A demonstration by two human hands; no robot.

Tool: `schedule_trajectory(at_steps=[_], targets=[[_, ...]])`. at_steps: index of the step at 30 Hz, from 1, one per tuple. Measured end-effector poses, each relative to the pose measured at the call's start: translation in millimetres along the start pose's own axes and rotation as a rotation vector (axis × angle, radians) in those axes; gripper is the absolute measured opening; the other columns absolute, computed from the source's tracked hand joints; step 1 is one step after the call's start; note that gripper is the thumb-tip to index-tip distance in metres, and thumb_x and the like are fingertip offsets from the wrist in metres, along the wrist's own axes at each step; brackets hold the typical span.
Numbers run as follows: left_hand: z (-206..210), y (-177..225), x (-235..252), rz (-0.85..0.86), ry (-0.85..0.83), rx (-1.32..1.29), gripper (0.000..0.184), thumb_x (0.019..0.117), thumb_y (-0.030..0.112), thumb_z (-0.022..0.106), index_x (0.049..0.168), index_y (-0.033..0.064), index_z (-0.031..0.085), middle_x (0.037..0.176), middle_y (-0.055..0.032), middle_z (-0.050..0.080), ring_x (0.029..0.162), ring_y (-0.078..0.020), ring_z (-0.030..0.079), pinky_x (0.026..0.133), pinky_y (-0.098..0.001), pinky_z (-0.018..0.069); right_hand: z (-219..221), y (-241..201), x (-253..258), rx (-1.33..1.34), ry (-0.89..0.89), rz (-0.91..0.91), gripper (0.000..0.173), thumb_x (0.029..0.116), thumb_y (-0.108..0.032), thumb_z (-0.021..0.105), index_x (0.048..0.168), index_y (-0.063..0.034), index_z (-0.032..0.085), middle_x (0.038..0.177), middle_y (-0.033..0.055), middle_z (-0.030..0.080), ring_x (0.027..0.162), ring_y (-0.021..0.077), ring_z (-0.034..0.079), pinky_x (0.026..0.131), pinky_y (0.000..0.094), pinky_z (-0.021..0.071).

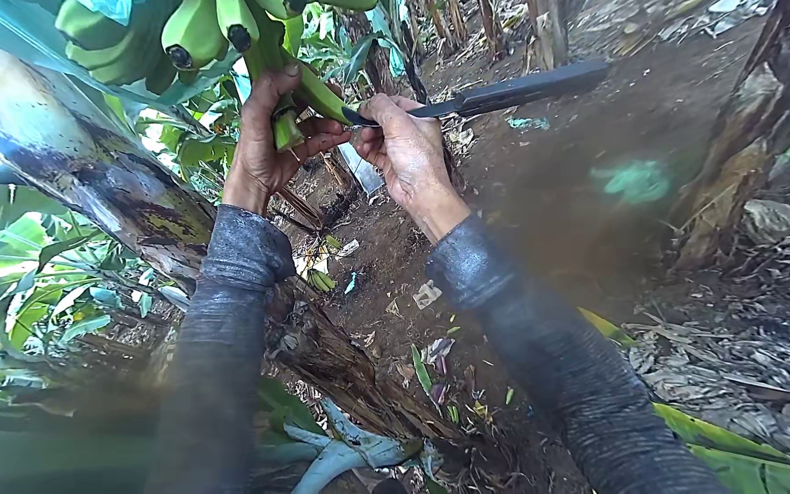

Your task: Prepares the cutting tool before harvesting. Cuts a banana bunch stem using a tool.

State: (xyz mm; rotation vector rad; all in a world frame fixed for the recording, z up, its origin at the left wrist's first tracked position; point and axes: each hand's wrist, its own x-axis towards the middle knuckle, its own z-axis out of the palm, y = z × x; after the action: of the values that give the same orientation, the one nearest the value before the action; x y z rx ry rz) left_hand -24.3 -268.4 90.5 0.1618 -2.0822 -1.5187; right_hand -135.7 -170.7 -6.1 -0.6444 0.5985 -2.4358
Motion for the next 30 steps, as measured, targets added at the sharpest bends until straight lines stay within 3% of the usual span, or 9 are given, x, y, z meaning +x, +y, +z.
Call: schedule_trajectory(at_steps=[21, 30], targets=[[2.2, -0.3, 0.0, 0.000, -0.003, -0.008, 0.029, 0.1042, 0.029, 0.043, 0.125, 0.0098, 0.046, 0.117, -0.0194, 0.065, 0.093, -0.0357, 0.072, 0.082, -0.0525, 0.0634, 1.3, 4.0, 3.6, 0.006, -0.018, 0.018, 0.016, 0.0982, -0.008, 0.063, 0.083, -0.0031, 0.063, 0.064, 0.0057, 0.061, 0.055, 0.0150, 0.063, 0.056, 0.0297, 0.0592], [-0.1, -1.2, 0.2, 0.015, -0.017, -0.036, 0.027, 0.1038, 0.027, 0.043, 0.125, 0.0097, 0.045, 0.116, -0.0204, 0.064, 0.092, -0.0381, 0.071, 0.083, -0.0577, 0.0622, -0.5, -1.0, 2.2, 0.053, -0.005, 0.023, 0.018, 0.1001, -0.008, 0.058, 0.083, -0.0045, 0.061, 0.063, 0.0043, 0.058, 0.054, 0.0141, 0.060, 0.057, 0.0301, 0.0594]])
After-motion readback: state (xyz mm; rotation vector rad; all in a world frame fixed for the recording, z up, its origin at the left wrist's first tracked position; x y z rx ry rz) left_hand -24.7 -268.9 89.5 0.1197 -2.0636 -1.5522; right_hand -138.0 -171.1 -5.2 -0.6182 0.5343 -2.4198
